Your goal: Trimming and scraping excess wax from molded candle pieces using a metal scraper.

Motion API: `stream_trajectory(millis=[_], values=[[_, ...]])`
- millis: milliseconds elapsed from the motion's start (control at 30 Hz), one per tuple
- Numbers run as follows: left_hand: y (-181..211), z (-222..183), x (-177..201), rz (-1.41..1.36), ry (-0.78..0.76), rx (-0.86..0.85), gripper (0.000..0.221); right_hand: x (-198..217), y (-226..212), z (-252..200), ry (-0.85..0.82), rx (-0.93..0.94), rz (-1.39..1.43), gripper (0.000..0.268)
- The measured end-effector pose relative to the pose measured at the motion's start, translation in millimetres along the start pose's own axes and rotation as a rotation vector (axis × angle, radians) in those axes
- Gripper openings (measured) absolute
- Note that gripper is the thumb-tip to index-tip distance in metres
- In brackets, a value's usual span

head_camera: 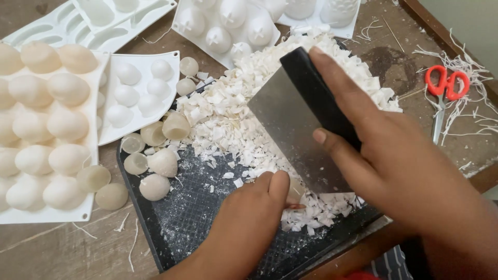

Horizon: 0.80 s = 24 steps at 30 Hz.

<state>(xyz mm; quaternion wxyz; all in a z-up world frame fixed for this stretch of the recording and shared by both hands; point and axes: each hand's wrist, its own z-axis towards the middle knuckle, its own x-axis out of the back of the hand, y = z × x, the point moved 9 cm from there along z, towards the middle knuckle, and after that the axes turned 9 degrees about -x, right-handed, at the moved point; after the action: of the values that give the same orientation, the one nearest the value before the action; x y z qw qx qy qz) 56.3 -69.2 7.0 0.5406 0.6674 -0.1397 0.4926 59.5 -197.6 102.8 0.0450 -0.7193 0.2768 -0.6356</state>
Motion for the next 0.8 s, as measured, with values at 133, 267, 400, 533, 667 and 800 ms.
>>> stream_trajectory(millis=[133,267,400,533,667,800], values=[[-2,1,-3,-0.052,-0.059,0.041,0.015,4,4,-9,0.071,0.080,0.102,0.089],[0,-2,2,-0.010,-0.036,0.018,0.013,0,-8,-8,0.059,0.145,0.127,0.086],[3,1,1,-0.038,-0.044,0.001,0.015,-11,11,0,-0.036,-0.078,0.037,0.092],[-1,0,-2,-0.014,-0.036,-0.001,0.015,-10,21,2,-0.017,-0.053,0.107,0.086],[0,0,-2,-0.006,-0.020,-0.033,0.013,-8,35,2,0.014,-0.038,0.202,0.085],[-1,0,-1,-0.021,-0.043,0.001,0.014,-8,35,-3,0.042,0.055,0.186,0.085]])
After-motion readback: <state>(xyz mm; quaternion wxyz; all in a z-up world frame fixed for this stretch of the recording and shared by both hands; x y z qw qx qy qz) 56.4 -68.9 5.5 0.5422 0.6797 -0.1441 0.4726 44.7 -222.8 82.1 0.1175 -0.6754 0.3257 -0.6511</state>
